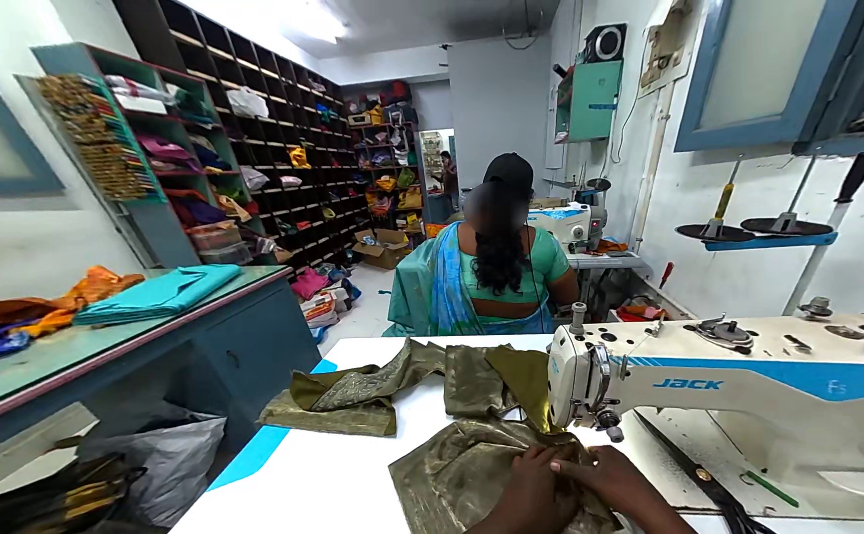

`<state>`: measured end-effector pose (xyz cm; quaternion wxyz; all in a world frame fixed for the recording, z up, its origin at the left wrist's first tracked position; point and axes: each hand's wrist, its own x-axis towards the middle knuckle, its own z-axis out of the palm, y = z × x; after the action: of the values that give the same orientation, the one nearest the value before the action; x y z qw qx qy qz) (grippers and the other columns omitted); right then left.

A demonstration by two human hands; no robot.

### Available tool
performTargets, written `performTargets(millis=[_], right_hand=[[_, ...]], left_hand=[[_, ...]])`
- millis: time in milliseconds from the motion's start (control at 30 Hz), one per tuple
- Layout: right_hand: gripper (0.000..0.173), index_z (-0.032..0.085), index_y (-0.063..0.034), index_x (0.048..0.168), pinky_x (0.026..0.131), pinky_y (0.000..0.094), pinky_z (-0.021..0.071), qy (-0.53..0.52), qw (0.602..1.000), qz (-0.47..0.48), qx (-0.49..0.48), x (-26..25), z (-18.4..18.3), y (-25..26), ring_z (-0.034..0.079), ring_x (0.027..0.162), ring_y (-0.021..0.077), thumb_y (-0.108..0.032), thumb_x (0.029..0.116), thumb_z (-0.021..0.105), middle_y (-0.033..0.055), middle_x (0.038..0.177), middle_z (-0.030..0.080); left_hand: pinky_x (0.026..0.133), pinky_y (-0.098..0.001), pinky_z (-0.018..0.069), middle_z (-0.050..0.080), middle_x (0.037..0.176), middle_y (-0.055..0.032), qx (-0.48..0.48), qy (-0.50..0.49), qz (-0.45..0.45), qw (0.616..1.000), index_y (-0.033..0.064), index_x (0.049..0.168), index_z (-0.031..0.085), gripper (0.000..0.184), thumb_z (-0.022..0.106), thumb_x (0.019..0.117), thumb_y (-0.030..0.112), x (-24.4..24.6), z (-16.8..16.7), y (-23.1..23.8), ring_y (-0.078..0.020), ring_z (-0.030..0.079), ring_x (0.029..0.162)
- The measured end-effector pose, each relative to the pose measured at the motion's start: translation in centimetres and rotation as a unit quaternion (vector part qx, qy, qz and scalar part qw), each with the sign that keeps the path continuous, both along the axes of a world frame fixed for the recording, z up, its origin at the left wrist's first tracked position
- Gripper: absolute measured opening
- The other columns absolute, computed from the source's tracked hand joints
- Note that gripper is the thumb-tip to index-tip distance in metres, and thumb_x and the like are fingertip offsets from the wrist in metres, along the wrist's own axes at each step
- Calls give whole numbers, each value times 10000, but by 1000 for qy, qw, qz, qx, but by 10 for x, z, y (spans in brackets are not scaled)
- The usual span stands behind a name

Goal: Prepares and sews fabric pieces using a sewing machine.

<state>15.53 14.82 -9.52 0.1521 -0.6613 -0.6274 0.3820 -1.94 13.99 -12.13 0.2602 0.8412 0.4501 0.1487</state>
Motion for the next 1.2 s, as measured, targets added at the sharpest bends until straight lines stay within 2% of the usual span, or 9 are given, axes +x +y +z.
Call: performTargets(millis=[100, 200, 300, 400, 567, 733, 1000, 1067, 1200], right_hand=[[601, 682, 52, 1053, 898, 514, 498, -8, 1000, -19, 0, -4, -1, 3, 646, 962, 317, -526, 899, 749, 206, 1011, 674], [522, 669, 64, 1126, 973, 513, 481, -63, 998, -31, 6, -5, 0, 5, 637, 1095, 352, -419, 940, 736, 243, 1140, 665], [438, 668, 39, 1151, 971, 519, 493, -112, 992, -62, 5, -13, 1, 3, 635, 1158, 352, -359, 970, 688, 233, 1200, 660], [389, 662, 38, 1169, 968, 527, 493, -118, 990, -77, 6, -16, 1, 0, 632, 1176, 358, -313, 1004, 631, 235, 1219, 657], [366, 660, 55, 1135, 963, 536, 491, -106, 990, -95, 19, -14, -1, -5, 637, 1158, 365, -285, 1004, 623, 243, 1190, 664], [338, 692, 57, 1084, 960, 555, 481, -48, 989, -121, 69, 1, -6, 0, 643, 1096, 386, -252, 950, 714, 253, 1101, 683], [275, 686, 42, 867, 822, 534, 483, -19, 981, -153, 118, 5, -15, 8, 640, 888, 341, -213, 916, 778, 206, 885, 673], [274, 678, 27, 854, 816, 521, 477, -21, 980, -161, 112, 6, -15, 9, 630, 880, 321, -221, 914, 777, 188, 873, 662], [258, 678, 25, 876, 815, 537, 477, -17, 978, -184, 101, 2, -12, 9, 629, 896, 343, -211, 916, 776, 204, 895, 662]], left_hand=[[1164, -592, 301, 500, 1545, -110, -22, -29, 11, 999, 58, 1521, 459, 685, 682, 949, 362, -3, -1, 2, -339, 391, 1461], [1190, -553, 291, 539, 1480, -180, -39, -37, 34, 998, -19, 1519, 401, 809, 729, 920, 416, -3, 3, -2, -352, 418, 1437], [1182, -555, 300, 522, 1488, -190, -34, -25, 30, 999, -21, 1464, 468, 727, 705, 942, 426, -4, 5, -3, -356, 407, 1442], [1194, -560, 280, 474, 1538, -199, -26, 3, 24, 999, -27, 1478, 466, 715, 660, 975, 444, -3, 6, -5, -360, 377, 1473], [1178, -569, 304, 547, 1477, -159, -5, 77, 30, 997, 21, 1416, 564, 657, 570, 1003, 533, -2, 2, -7, -334, 432, 1437], [1168, -553, 329, 612, 1378, -141, 17, 64, 24, 998, 33, 1320, 627, 627, 564, 989, 562, -6, 3, -6, -317, 493, 1377], [1169, -496, 334, 613, 1399, -81, 18, 58, 38, 997, 81, 1349, 631, 624, 569, 979, 579, -6, -2, -2, -247, 484, 1389], [1172, -487, 335, 614, 1401, -76, 19, 51, 35, 998, 89, 1356, 630, 621, 575, 977, 577, -7, -3, -2, -241, 481, 1393], [1180, -489, 316, 581, 1452, -57, 11, 61, 35, 997, 126, 1422, 593, 648, 571, 970, 591, -7, 1, -2, -231, 446, 1425]])
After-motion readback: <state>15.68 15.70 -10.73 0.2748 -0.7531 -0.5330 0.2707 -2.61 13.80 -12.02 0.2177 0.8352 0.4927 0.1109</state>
